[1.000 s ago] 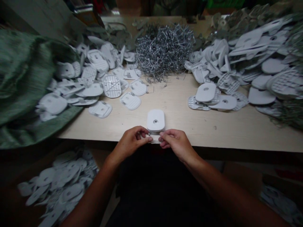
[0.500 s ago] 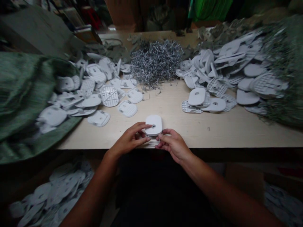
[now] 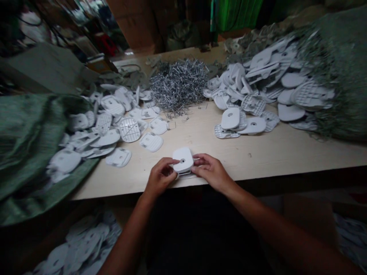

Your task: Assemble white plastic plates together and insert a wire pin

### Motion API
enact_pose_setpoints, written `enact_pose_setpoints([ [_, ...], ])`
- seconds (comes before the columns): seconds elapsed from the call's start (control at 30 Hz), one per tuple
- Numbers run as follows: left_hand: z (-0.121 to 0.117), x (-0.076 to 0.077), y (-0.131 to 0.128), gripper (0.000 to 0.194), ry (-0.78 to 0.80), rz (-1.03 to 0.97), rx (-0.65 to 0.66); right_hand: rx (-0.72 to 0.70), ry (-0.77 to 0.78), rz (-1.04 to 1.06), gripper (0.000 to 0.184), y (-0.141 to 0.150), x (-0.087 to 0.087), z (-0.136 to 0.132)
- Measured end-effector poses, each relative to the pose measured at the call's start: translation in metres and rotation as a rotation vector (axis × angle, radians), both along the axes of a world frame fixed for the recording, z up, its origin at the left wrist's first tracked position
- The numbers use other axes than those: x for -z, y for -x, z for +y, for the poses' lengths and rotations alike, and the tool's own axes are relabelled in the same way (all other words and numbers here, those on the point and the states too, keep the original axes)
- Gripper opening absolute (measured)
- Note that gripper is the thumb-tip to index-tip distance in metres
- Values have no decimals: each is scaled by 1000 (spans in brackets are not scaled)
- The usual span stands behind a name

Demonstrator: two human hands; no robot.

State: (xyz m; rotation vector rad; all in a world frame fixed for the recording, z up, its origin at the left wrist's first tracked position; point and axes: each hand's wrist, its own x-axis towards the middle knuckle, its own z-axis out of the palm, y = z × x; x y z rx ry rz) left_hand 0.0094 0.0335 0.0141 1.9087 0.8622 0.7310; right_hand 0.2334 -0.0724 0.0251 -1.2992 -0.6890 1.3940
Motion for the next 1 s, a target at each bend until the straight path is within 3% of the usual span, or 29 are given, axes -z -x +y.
enact_pose_setpoints([
  [0.13,0,1,-6,34,17,16,3,-110,-229,-408,54,-14,10,16],
  [0.23,-2,3,-14,28,10,23,-64,-113,-321,-538,47,-19,20,33],
  [0.4,-8,10,-26,21,-22,-3,-187,-128,-282,-414,39,-21,32,46],
  [0.6,-6,12,-28,23,20,37,-196,-187,-277,-339,42,-29,33,49],
  [0.77,-7,9,-30,26,63,76,-210,-156,-394,-430,45,-32,32,47],
  [1.0,-10,6,-42,25,141,60,-235,-68,-390,-465,42,-26,31,47],
])
